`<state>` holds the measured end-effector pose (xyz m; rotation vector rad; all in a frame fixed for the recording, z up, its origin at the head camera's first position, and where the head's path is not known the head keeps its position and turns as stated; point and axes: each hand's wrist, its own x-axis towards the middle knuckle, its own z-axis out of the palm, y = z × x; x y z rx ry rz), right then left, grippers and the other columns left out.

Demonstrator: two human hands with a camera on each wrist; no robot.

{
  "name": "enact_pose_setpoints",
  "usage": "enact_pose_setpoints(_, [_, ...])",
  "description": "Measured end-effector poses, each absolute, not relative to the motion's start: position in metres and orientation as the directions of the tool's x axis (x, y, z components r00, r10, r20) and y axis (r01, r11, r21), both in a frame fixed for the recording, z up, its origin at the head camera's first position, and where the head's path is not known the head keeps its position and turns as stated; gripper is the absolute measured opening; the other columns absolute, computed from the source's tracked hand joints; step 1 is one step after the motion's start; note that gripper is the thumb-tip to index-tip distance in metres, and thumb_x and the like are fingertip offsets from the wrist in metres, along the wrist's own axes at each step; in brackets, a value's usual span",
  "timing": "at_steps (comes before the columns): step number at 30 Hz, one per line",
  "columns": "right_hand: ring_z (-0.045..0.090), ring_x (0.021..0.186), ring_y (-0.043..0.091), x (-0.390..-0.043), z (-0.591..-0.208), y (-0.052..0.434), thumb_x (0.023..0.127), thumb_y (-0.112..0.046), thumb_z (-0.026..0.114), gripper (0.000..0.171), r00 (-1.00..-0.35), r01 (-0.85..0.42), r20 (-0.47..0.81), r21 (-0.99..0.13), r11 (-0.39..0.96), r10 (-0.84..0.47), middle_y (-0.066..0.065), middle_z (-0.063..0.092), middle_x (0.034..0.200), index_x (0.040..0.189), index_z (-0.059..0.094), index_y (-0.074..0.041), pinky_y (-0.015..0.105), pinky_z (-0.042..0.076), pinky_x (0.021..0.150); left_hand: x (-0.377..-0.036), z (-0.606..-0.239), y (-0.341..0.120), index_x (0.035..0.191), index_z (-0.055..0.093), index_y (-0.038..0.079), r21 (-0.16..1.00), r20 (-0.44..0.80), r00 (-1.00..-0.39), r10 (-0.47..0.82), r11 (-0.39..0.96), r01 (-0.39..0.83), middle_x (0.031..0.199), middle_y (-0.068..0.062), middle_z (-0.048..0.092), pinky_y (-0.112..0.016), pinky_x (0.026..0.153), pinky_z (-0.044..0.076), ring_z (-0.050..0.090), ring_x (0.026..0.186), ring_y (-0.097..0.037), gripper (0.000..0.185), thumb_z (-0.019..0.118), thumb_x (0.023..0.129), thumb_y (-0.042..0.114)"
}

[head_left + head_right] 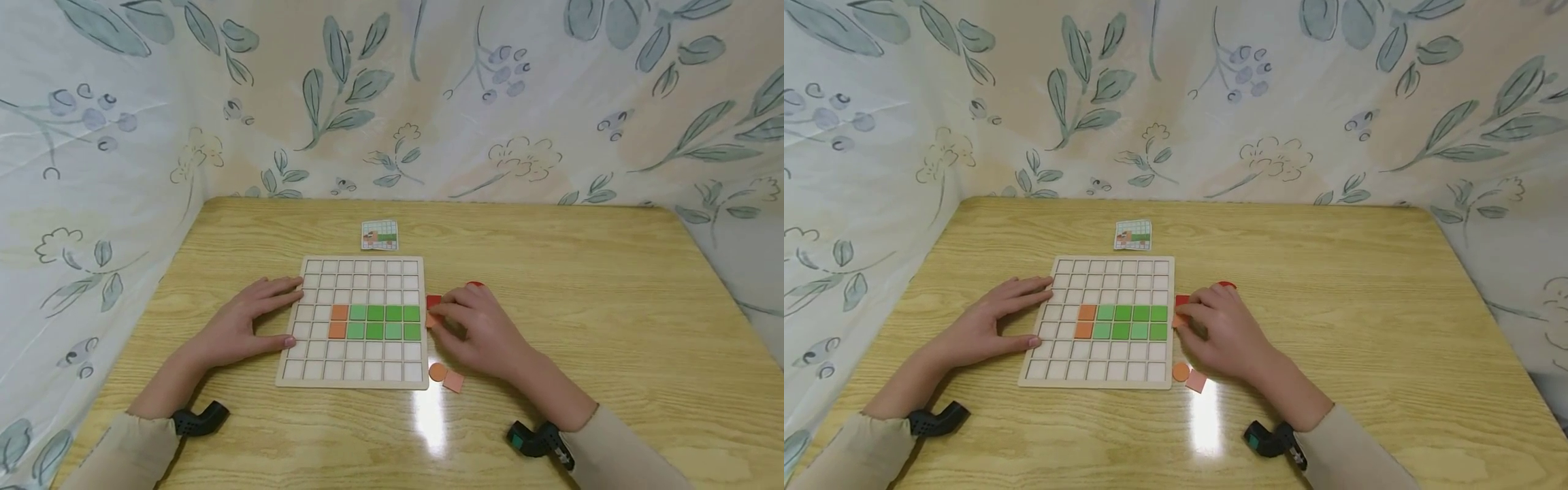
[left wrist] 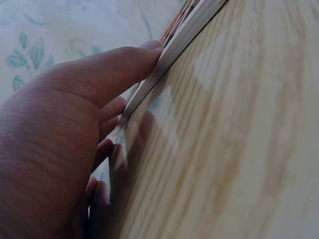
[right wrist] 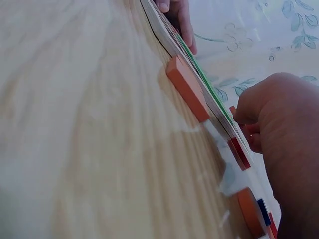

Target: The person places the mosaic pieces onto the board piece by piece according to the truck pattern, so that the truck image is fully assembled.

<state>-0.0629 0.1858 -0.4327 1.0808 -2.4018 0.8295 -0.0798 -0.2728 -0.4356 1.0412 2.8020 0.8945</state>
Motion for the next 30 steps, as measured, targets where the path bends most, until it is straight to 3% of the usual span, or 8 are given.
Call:
enact_pose_setpoints(7, [0.063, 0.091, 0.023, -0.069, -0.435, 0.166, 0.09, -0.013, 0.086, 0.017, -0.6, -0.796, 0.578, -0.356, 0.49, -0.554, 0.002, 0.073, 0.101, 0.105, 0.084, -0.007, 0.042, 0.05, 0.085, -0.08, -0.435, -0.275, 0.161, 0.058, 0.015, 0.518, 0.179, -0.777, 0.604, 0.614, 0.596, 0.172, -0.004, 0.044, -0.041, 0.135, 0.012, 0.037, 0.158, -0.04, 0.081, 0.092, 0.091, 0.037])
enact_pose_setpoints(17, [0.059, 0.088, 0.02, -0.076, -0.432, 0.143, 0.095, -0.017, 0.084, 0.013, -0.603, -0.795, 0.55, -0.358, 0.489, -0.578, 0.0, 0.071, 0.099, 0.107, 0.084, -0.011, 0.044, 0.05, 0.085, -0.08, -0.439, -0.274, 0.162, 0.056, 0.016, 0.526, 0.17, -0.778, 0.605, 0.612, 0.59, 0.173, -0.004, 0.043, -0.041, 0.135, 0.012, 0.036, 0.159, -0.037, 0.082, 0.091, 0.091, 0.038])
enact_pose_setpoints(23, [0.062, 0.093, 0.021, -0.082, -0.431, 0.126, 0.097, -0.019, 0.082, 0.012, -0.609, -0.79, 0.551, -0.364, 0.493, -0.57, 0.0, 0.071, 0.1, 0.105, 0.085, -0.011, 0.043, 0.049, 0.088, -0.081, -0.438, -0.273, 0.162, 0.056, 0.016, 0.533, 0.171, -0.778, 0.605, 0.607, 0.589, 0.173, -0.005, 0.043, -0.048, 0.135, 0.013, 0.035, 0.159, -0.038, 0.082, 0.091, 0.092, 0.039])
enact_pose_setpoints(30, [0.059, 0.088, 0.023, -0.09, -0.428, 0.106, 0.098, -0.02, 0.082, 0.012, -0.581, -0.81, 0.578, -0.34, 0.478, -0.573, 0.002, 0.071, 0.099, 0.103, 0.085, -0.01, 0.041, 0.047, 0.083, -0.081, -0.436, -0.272, 0.162, 0.057, 0.015, 0.541, 0.171, -0.775, 0.609, 0.599, 0.59, 0.172, -0.005, 0.043, -0.049, 0.135, 0.012, 0.035, 0.159, -0.039, 0.081, 0.091, 0.092, 0.038])
